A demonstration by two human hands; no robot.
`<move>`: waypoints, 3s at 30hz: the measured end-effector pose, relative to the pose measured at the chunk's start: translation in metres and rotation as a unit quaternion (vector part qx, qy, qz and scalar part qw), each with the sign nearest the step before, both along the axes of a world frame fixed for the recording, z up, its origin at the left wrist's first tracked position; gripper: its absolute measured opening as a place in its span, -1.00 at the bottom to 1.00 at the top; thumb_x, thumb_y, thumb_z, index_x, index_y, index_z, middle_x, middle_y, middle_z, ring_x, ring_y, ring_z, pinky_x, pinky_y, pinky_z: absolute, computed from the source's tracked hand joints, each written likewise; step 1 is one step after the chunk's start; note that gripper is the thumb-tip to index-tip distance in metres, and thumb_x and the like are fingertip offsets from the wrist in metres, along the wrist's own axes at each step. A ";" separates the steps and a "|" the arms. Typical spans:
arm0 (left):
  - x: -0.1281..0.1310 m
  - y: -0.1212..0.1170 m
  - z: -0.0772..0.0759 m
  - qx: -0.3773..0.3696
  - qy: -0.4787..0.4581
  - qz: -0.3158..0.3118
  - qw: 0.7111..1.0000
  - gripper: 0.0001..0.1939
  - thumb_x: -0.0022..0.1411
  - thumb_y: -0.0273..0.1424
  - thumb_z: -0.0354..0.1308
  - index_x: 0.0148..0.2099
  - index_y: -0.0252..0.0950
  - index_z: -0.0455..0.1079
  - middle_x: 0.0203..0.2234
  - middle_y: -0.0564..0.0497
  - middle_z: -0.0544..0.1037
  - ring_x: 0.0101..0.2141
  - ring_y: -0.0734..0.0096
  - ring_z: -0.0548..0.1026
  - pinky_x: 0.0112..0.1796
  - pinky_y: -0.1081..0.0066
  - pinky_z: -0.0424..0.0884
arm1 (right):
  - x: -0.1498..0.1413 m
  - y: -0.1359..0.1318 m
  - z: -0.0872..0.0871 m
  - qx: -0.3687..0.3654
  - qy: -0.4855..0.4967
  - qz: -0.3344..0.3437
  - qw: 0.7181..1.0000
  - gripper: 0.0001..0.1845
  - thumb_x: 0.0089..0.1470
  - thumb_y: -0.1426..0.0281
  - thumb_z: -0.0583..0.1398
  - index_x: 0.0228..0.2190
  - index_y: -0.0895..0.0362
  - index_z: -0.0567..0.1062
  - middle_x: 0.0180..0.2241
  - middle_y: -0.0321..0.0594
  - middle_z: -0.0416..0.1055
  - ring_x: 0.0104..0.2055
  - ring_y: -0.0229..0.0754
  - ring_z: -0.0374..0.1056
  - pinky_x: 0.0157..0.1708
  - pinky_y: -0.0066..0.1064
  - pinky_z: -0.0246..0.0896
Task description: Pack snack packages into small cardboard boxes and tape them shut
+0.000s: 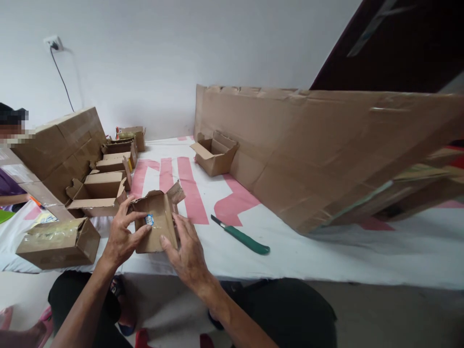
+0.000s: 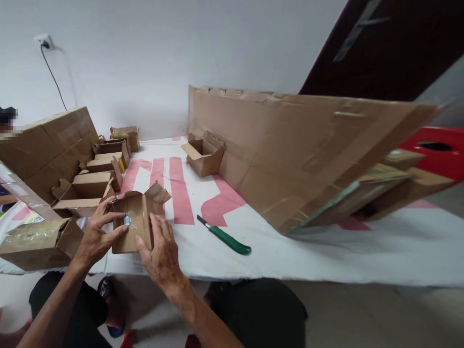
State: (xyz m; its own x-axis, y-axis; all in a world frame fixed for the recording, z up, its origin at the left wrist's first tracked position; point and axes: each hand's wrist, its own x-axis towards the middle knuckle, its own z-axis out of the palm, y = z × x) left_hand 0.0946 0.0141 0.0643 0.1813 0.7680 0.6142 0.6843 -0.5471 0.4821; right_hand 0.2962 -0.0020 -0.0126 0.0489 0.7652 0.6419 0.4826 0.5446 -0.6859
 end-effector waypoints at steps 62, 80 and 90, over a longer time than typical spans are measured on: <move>-0.001 -0.005 0.012 -0.045 0.066 -0.032 0.996 -0.75 0.38 -0.28 0.34 0.07 -0.17 0.54 0.38 -0.24 0.35 0.41 -0.08 0.31 0.37 -0.12 0.32 | 0.006 -0.002 -0.002 -0.023 0.007 0.007 1.000 -0.31 0.23 0.32 0.28 0.34 0.14 0.37 0.25 0.14 0.46 0.30 0.21 0.40 0.28 0.16 0.42; 0.026 0.018 0.007 -0.047 0.017 -0.099 0.994 -0.34 0.13 -0.06 0.56 0.15 -0.18 0.44 0.12 -0.19 0.55 0.13 -0.04 0.52 0.09 0.07 0.53 | 0.040 0.021 0.055 0.143 -0.242 -0.003 0.960 -0.82 0.28 0.52 0.21 -0.22 0.06 0.63 -0.20 -0.11 0.49 -0.11 0.02 0.33 -0.12 -0.16 0.25; 0.027 0.030 0.010 -0.054 0.026 -0.108 0.992 -0.32 0.05 -0.08 0.61 0.13 -0.19 0.47 0.02 -0.16 0.57 0.01 -0.01 0.54 0.01 0.12 0.54 | 0.033 0.022 0.048 0.131 -0.257 -0.027 0.957 -0.80 0.25 0.54 0.22 -0.17 0.06 0.61 -0.18 -0.12 0.51 -0.09 0.04 0.31 -0.10 -0.13 0.12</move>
